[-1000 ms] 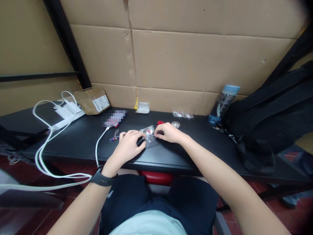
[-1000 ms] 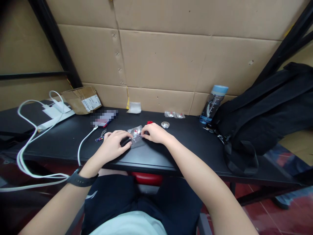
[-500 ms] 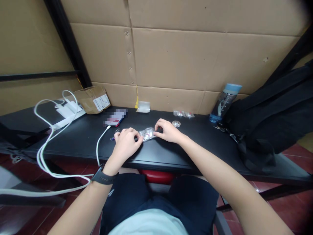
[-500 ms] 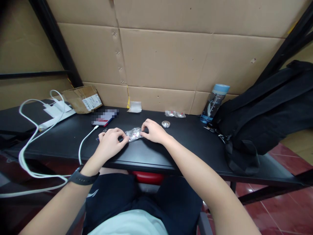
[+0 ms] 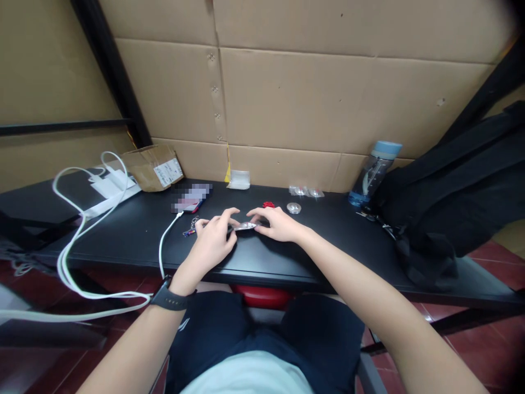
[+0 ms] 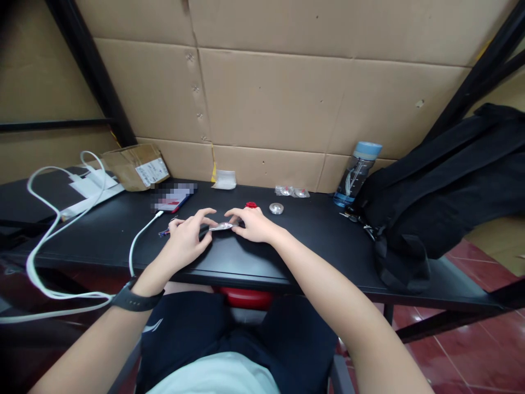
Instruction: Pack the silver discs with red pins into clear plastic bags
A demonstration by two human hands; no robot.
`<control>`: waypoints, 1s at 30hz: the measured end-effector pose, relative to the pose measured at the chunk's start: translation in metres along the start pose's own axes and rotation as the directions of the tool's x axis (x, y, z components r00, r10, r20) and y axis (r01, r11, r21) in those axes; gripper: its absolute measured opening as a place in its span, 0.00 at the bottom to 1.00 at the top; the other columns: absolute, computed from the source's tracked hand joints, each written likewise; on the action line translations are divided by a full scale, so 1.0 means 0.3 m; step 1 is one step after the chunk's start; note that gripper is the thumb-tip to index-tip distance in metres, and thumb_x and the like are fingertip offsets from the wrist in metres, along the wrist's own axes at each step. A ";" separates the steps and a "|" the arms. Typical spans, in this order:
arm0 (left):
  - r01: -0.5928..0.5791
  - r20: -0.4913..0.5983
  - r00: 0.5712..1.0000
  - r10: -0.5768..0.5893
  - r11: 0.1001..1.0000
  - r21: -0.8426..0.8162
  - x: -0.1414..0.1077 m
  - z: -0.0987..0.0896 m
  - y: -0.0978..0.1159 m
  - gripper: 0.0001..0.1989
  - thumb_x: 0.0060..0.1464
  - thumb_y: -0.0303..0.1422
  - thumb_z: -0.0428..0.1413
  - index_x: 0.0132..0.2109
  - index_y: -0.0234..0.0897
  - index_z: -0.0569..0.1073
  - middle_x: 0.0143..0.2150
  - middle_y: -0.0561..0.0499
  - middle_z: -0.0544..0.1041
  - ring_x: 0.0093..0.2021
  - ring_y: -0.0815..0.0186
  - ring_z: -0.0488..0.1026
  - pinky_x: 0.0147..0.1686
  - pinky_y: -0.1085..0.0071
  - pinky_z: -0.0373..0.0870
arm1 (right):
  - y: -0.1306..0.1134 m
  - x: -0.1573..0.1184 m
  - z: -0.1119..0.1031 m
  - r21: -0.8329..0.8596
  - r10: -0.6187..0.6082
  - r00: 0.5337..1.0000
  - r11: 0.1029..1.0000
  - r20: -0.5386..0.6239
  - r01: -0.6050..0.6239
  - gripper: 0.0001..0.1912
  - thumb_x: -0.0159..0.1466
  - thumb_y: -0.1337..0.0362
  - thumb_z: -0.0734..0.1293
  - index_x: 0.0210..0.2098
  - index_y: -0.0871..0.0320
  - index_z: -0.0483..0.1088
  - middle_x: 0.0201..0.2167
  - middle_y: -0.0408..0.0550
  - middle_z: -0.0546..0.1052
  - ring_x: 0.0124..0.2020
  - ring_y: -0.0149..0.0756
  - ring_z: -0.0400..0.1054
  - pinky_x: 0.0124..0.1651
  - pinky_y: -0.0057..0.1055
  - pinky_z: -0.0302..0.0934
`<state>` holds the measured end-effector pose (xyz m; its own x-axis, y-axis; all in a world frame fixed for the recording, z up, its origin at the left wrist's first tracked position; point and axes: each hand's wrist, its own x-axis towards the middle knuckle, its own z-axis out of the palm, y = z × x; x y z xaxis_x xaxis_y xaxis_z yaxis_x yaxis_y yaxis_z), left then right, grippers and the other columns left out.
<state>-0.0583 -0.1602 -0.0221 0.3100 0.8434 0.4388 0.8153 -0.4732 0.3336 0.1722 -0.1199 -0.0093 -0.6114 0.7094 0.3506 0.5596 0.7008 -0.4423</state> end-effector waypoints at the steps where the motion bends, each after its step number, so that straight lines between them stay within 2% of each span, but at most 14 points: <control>1: 0.021 -0.022 1.000 -0.021 1.000 -0.017 0.003 -0.004 -0.001 0.21 0.62 0.33 0.50 0.62 0.46 0.62 0.49 0.48 0.83 0.53 0.54 0.76 0.57 0.53 0.51 | 0.001 0.000 -0.005 0.064 0.013 1.000 0.998 -0.004 -0.013 0.20 0.67 0.68 0.68 0.58 0.54 0.69 0.45 0.49 0.82 0.48 0.40 0.75 0.54 0.39 0.59; 5: 0.096 -0.067 0.992 -0.106 0.986 -0.135 0.012 -0.022 -0.004 0.17 0.63 0.35 0.52 0.58 0.45 0.64 0.44 0.51 0.85 0.49 0.56 0.80 0.56 0.55 0.56 | 0.009 0.000 -0.022 0.201 0.039 0.999 0.979 -0.012 -0.036 0.17 0.67 0.66 0.68 0.55 0.57 0.72 0.40 0.48 0.83 0.42 0.37 0.77 0.50 0.34 0.64; 12: 0.116 -0.012 0.992 -0.125 0.948 -0.297 0.015 -0.023 -0.018 0.19 0.61 0.34 0.55 0.58 0.46 0.64 0.41 0.53 0.85 0.49 0.58 0.81 0.59 0.56 0.59 | 0.033 0.005 -0.006 0.272 0.037 0.998 0.962 -0.047 -0.023 0.18 0.62 0.68 0.72 0.52 0.59 0.74 0.36 0.47 0.83 0.40 0.37 0.77 0.50 0.34 0.66; 18: 0.128 -0.013 0.990 -0.137 0.951 -0.281 0.018 -0.022 -0.012 0.19 0.58 0.34 0.57 0.55 0.45 0.65 0.37 0.55 0.85 0.49 0.57 0.81 0.61 0.55 0.57 | 0.027 0.015 0.001 0.318 0.069 0.996 0.947 -0.051 -0.050 0.17 0.61 0.66 0.73 0.50 0.59 0.74 0.32 0.44 0.81 0.34 0.34 0.74 0.43 0.31 0.67; 23: 0.090 0.017 0.996 -0.089 0.971 -0.222 0.014 -0.018 -0.008 0.17 0.60 0.35 0.55 0.56 0.45 0.65 0.39 0.54 0.85 0.49 0.56 0.81 0.60 0.53 0.56 | 0.031 0.007 -0.018 0.298 0.106 0.994 0.948 0.025 -0.108 0.12 0.60 0.65 0.74 0.43 0.61 0.77 0.29 0.44 0.79 0.30 0.32 0.72 0.39 0.29 0.65; 25: 0.077 0.025 0.997 -0.074 0.974 -0.213 0.012 -0.016 -0.006 0.17 0.60 0.36 0.55 0.55 0.45 0.65 0.40 0.54 0.85 0.48 0.56 0.81 0.58 0.55 0.58 | 0.030 0.004 -0.027 0.265 0.097 0.995 0.959 0.014 -0.098 0.10 0.60 0.64 0.74 0.40 0.60 0.77 0.29 0.44 0.78 0.30 0.32 0.71 0.38 0.28 0.64; 28: 0.040 0.028 0.999 -0.034 0.969 -0.242 0.010 -0.012 -0.013 0.20 0.58 0.37 0.58 0.57 0.46 0.64 0.39 0.55 0.85 0.49 0.57 0.81 0.57 0.58 0.61 | 0.024 0.000 -0.035 0.202 0.074 0.996 0.977 -0.039 -0.065 0.06 0.60 0.64 0.74 0.35 0.59 0.76 0.31 0.44 0.79 0.33 0.32 0.71 0.40 0.29 0.63; 30: 0.014 0.038 0.999 -0.004 0.967 -0.256 0.010 -0.007 -0.023 0.23 0.57 0.37 0.59 0.57 0.46 0.64 0.38 0.55 0.85 0.51 0.57 0.80 0.57 0.58 0.61 | 0.019 -0.002 -0.036 0.250 0.069 0.997 0.966 -0.025 -0.061 0.06 0.60 0.64 0.73 0.36 0.59 0.75 0.33 0.45 0.79 0.35 0.33 0.72 0.43 0.30 0.64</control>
<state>-0.0640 -0.1550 -0.0212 0.3248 0.8546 0.4051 0.6671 -0.5106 0.5424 0.1819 -0.1154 -0.0032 -0.5569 0.7579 0.3398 0.4383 0.6156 -0.6549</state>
